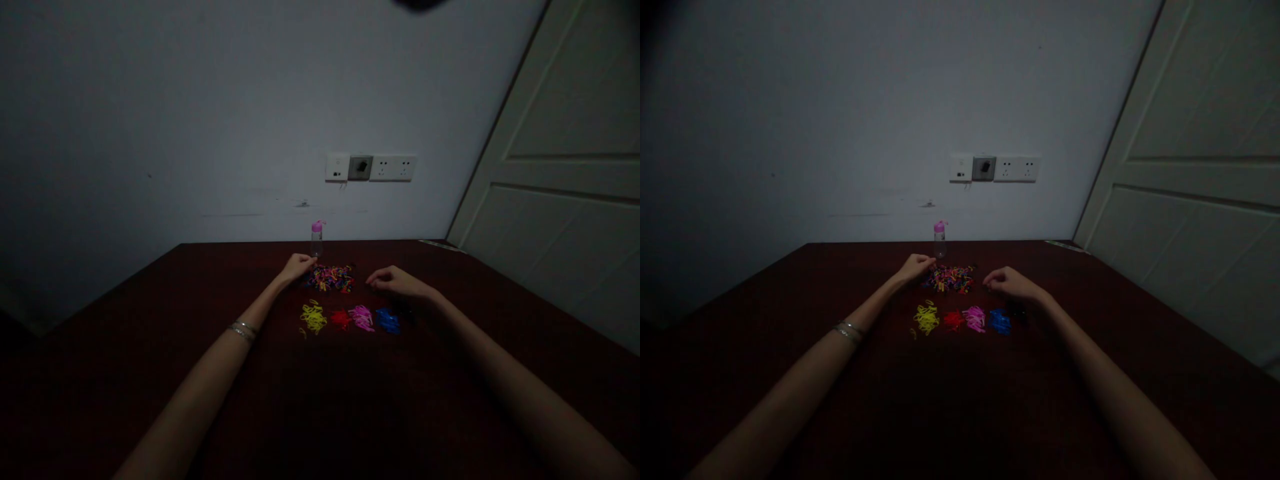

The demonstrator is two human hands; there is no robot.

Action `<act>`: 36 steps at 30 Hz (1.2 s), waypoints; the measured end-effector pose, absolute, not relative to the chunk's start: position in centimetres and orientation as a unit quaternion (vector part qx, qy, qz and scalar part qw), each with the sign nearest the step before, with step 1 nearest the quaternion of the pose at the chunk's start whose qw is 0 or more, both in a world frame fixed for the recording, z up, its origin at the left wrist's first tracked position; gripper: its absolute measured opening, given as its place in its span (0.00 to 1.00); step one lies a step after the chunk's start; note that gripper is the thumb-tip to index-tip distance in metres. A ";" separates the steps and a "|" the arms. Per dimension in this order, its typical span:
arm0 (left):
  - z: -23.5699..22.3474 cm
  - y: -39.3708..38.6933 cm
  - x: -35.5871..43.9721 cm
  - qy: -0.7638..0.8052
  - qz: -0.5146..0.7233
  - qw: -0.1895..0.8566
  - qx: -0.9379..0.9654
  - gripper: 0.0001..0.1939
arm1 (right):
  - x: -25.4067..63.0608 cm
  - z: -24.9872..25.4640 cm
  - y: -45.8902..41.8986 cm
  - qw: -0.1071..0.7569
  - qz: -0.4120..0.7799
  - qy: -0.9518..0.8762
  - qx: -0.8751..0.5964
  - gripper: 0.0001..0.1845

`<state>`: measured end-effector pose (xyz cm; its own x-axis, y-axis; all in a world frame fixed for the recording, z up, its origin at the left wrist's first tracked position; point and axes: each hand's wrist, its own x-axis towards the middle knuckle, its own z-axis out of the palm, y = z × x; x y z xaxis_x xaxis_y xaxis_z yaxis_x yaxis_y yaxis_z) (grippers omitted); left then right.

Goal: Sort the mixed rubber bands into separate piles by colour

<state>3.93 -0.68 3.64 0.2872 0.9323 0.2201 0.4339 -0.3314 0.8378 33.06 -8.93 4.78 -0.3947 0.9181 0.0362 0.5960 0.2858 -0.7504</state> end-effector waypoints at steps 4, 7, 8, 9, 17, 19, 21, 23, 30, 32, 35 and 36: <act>3.1 -0.2 2.1 0.504 0.417 0.366 0.661 0.20 | 32.3 4.9 -7.8 0.237 0.311 -0.787 -0.478 0.14; 2.6 -0.2 1.4 0.522 0.429 0.386 0.628 0.18 | 31.8 4.2 -6.5 0.242 0.275 -0.798 -0.478 0.14; 2.5 -0.2 1.2 0.525 0.432 0.389 0.621 0.18 | 31.5 3.9 -6.1 0.246 0.262 -0.799 -0.482 0.14; 2.3 -0.2 1.1 0.529 0.434 0.391 0.616 0.18 | 31.3 3.6 -5.7 0.251 0.249 -0.799 -0.487 0.14; 2.0 -0.2 1.1 0.530 0.420 0.379 0.631 0.19 | 30.2 2.2 -3.9 0.239 0.174 -0.819 -0.492 0.14; 2.0 -0.2 1.2 0.532 0.419 0.369 0.637 0.19 | 30.1 2.0 -3.8 0.242 0.164 -0.820 -0.492 0.14; 1.8 -0.2 1.2 0.536 0.422 0.355 0.639 0.19 | 30.0 1.8 -3.7 0.244 0.153 -0.822 -0.491 0.14; 1.7 0.0 1.2 0.538 0.424 0.348 0.640 0.19 | 30.1 1.7 -3.7 0.243 0.148 -0.824 -0.490 0.14; 1.4 0.2 1.2 0.537 0.429 0.349 0.637 0.18 | 30.2 1.7 -4.1 0.257 0.159 -0.818 -0.489 0.16; 1.4 0.2 1.2 0.537 0.425 0.348 0.640 0.18 | 30.2 1.7 -4.3 0.267 0.166 -0.812 -0.491 0.16; 1.4 0.2 1.1 0.532 0.427 0.344 0.645 0.18 | 30.5 1.9 -4.5 0.283 0.191 -0.797 -0.499 0.16; 1.3 0.3 1.1 0.531 0.429 0.341 0.647 0.18 | 30.6 2.0 -4.6 0.287 0.202 -0.791 -0.502 0.16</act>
<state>1.12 0.26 1.34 0.0693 0.9789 0.1924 0.3933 -0.2041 0.8965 30.57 -4.62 2.02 -0.3325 0.9091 0.2510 0.6775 0.4154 -0.6070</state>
